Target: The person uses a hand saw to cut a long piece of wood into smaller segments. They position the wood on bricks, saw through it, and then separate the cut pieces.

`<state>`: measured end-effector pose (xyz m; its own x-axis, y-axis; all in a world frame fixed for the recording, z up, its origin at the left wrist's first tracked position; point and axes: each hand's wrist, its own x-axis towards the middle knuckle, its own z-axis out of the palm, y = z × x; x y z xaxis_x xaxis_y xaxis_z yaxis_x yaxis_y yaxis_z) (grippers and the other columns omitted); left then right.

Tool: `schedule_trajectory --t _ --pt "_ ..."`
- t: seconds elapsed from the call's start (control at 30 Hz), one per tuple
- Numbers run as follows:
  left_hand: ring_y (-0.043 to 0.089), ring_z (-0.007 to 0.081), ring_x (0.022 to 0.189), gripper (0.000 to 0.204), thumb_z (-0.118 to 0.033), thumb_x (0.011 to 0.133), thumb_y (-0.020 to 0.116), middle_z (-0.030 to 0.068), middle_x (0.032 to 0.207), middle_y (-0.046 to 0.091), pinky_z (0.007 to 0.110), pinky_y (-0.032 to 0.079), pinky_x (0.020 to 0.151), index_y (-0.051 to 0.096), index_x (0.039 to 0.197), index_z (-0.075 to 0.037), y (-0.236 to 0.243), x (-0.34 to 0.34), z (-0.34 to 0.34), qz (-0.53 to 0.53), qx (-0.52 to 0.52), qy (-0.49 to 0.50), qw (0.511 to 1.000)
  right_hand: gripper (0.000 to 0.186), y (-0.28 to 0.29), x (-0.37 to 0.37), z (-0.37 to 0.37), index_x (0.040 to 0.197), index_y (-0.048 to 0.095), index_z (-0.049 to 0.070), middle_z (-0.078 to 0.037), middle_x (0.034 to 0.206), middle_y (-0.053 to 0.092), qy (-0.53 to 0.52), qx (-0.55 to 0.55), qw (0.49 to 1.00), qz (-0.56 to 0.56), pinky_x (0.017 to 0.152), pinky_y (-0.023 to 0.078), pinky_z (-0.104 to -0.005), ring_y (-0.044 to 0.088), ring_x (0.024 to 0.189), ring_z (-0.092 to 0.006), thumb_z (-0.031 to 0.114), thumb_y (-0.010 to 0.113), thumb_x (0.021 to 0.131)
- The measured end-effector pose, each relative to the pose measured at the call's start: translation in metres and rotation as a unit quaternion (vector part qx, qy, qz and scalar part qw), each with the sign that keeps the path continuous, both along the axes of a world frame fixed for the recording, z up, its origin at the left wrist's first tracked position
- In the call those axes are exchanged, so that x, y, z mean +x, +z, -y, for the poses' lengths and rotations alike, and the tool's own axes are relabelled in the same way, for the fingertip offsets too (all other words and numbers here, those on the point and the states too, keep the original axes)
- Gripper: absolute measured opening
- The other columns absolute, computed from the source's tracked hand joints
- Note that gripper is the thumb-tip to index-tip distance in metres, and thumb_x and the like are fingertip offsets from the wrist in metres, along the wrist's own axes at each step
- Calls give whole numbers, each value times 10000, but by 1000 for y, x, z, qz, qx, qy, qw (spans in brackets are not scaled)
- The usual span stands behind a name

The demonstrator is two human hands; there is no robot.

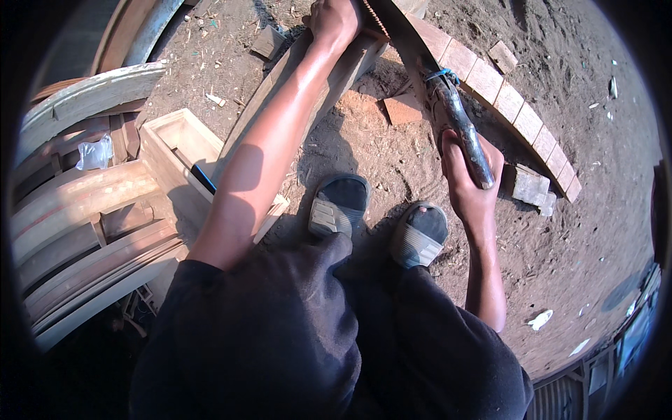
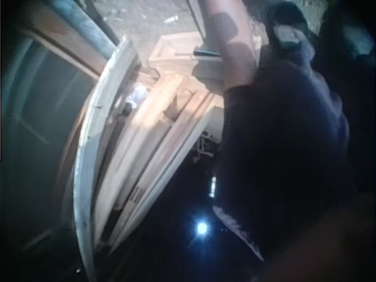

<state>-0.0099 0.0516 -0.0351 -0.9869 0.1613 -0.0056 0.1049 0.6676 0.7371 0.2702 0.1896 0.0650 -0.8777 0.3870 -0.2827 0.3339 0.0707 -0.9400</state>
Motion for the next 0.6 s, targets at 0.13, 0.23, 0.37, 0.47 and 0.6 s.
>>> schedule_trajectory --t 0.13,0.23,0.37,0.47,0.6 --pt "553 450 1117 455 -372 943 379 293 1116 616 477 419 955 588 1134 -15 29 12 -18 17 -91 64 994 204 -1 60 -6 768 591 3 4 596 529 -21 27 997 75 475 335 -234 446 518 -55 185 618 858" --pt "546 455 1124 445 -369 930 411 288 1153 604 481 412 968 581 1149 -20 22 7 -5 -7 -82 60 995 224 -2 91 -12 757 570 -2 -19 576 531 -70 -31 995 66 449 316 -233 438 481 -64 194 612 856" --pt "557 432 1117 431 -370 937 399 256 1164 612 466 420 967 584 1159 -51 -3 2 -8 -47 -87 46 994 224 11 104 -19 715 471 29 -13 496 420 -167 -99 979 -66 395 266 -252 322 384 -75 127 543 903" --pt "558 405 1128 419 -370 938 400 231 1166 619 449 421 971 586 1173 -78 -2 -3 0 -31 -19 32 999 303 10 117 -35 645 396 83 28 484 304 -265 -117 948 -135 398 220 -260 247 395 -76 94 523 920" --pt "547 350 1159 400 -345 959 440 230 1195 600 426 400 999 569 1192 -47 38 24 4 -59 88 -12 994 347 10 138 -66 611 423 108 46 500 313 -402 -3 913 -68 390 172 -232 252 411 -41 157 575 920"
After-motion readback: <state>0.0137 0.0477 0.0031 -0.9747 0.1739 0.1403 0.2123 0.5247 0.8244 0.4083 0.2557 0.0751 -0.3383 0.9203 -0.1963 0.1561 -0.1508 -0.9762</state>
